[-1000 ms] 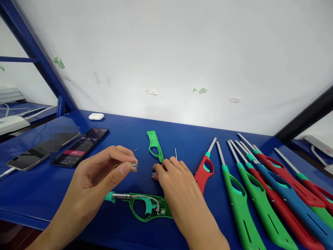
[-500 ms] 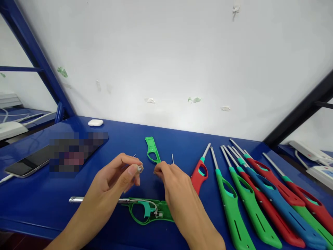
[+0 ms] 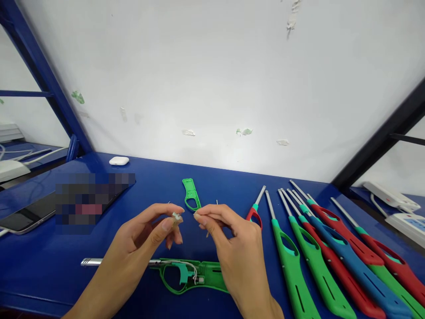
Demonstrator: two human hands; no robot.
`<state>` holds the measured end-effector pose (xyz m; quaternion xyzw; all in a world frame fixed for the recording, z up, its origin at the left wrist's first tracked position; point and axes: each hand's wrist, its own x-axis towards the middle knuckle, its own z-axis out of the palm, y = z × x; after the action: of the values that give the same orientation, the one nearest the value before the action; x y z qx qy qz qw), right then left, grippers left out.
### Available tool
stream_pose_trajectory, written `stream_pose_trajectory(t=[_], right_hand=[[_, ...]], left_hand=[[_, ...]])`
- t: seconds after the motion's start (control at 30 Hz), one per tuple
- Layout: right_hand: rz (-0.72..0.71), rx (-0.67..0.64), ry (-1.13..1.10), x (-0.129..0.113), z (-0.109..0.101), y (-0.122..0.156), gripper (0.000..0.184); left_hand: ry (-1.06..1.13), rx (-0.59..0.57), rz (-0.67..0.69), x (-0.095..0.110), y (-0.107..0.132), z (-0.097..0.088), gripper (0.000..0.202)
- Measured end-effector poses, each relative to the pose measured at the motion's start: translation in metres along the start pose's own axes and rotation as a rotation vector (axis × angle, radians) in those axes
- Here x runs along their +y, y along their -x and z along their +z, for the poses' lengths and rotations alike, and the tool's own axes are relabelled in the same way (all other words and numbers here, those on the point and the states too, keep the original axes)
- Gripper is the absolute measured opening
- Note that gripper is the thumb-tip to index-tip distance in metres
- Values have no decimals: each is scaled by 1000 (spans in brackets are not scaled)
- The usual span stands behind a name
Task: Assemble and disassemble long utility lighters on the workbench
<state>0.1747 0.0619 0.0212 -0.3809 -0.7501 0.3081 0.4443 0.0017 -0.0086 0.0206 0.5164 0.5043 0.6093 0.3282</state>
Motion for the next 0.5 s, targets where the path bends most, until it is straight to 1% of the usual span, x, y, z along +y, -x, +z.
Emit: stream_pose_trajectory(t=[0.13,0.23,0.33,0.5], right_hand=[[125,-21,-228,-6,-1,0,16],[173,-20,-277,-7,0,0,13],[137,18,-269,-6,1,1,10],[63,70,-242,-1,3,0,11]], left_hand=[[9,-11,-13,2,1,1,24],[11,-24,-24,2,2,1,24],[13,-44,-50,2,2,1,27],[12,-92,-123,5,2,3,31]])
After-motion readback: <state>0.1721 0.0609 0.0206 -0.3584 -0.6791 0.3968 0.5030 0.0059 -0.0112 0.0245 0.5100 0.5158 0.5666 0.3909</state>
